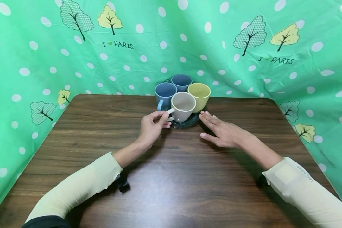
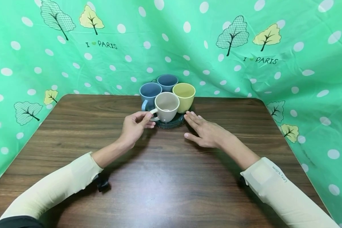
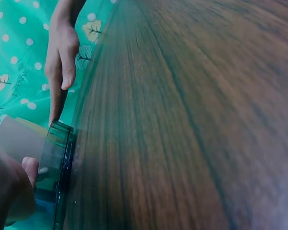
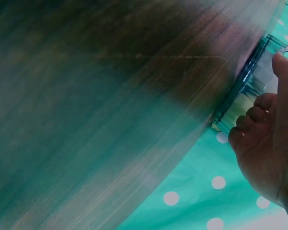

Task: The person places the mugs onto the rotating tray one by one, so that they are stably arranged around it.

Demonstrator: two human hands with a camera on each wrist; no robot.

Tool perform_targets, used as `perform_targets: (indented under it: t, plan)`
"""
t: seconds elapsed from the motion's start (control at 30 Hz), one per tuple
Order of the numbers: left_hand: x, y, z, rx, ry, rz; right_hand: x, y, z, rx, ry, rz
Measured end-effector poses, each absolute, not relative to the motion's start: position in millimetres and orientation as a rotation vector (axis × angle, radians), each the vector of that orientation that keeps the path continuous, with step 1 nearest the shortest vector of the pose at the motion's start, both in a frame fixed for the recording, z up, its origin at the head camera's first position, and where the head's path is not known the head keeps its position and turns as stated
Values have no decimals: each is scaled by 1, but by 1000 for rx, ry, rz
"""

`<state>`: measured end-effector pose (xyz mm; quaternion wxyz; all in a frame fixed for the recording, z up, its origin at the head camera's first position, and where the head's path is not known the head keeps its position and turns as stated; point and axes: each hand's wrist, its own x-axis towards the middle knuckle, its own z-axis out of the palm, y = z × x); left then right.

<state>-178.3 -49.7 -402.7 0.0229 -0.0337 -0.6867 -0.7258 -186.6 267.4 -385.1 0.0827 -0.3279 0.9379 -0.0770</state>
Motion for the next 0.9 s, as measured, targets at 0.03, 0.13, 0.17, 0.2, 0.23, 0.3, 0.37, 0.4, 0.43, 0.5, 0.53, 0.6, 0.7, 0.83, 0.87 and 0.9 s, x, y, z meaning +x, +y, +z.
perform_targets:
  t: [0.03, 0.13, 0.17, 0.2, 0.23, 0.3, 0.37, 0.4, 0.43, 0.5, 0.53, 0.6, 0.7, 0.83, 0.87, 0.9]
  plan:
    - [-178, -51, -402, -89, -2121, -2240, -187, 268, -385, -978, 2801, -230]
    - [-179, -54, -402, -65, -2092, -2250, -187, 268, -385, -977, 2803, -231]
    - [-179, -55, -402, -64, -2082, -2258, -187, 268, -385, -978, 2803, -231]
    - [-178, -56, -402, -65, -2073, -2266, -187, 268, -385, -981, 2803, -231]
    - [-178, -57, -402, -62, -2064, -2276, -187, 268, -385, -982, 2804, -231]
    - [-178, -58, -402, -57, -2056, -2285, -187, 268, -385, -983, 2806, -231]
    - [-177, -60, -402, -50, -2054, -2291, -186, 268, -385, -983, 2807, -229]
    - [-177, -61, -402, -45, -2055, -2291, -186, 268, -385, -981, 2807, -228]
    - [-177, -62, -402, -42, -2058, -2289, -186, 268, -385, -981, 2808, -227]
    - [-176, -64, -402, -41, -2068, -2285, -186, 268, -385, -981, 2808, -226]
    - [-175, -65, -402, -39, -2072, -2285, -186, 268, -385, -982, 2808, -225]
    - [-175, -68, -403, -37, -2085, -2276, -186, 269, -385, -986, 2809, -226]
    - [-174, -70, -404, -33, -2091, -2278, -186, 268, -385, -992, 2809, -228]
    - [-174, -73, -404, -19, -2101, -2283, -186, 268, -386, -999, 2807, -232]
    - [-173, -73, -404, -16, -2103, -2286, -186, 267, -386, -999, 2807, -233]
    - [-173, -74, -404, -13, -2105, -2288, -186, 267, -386, -998, 2808, -231]
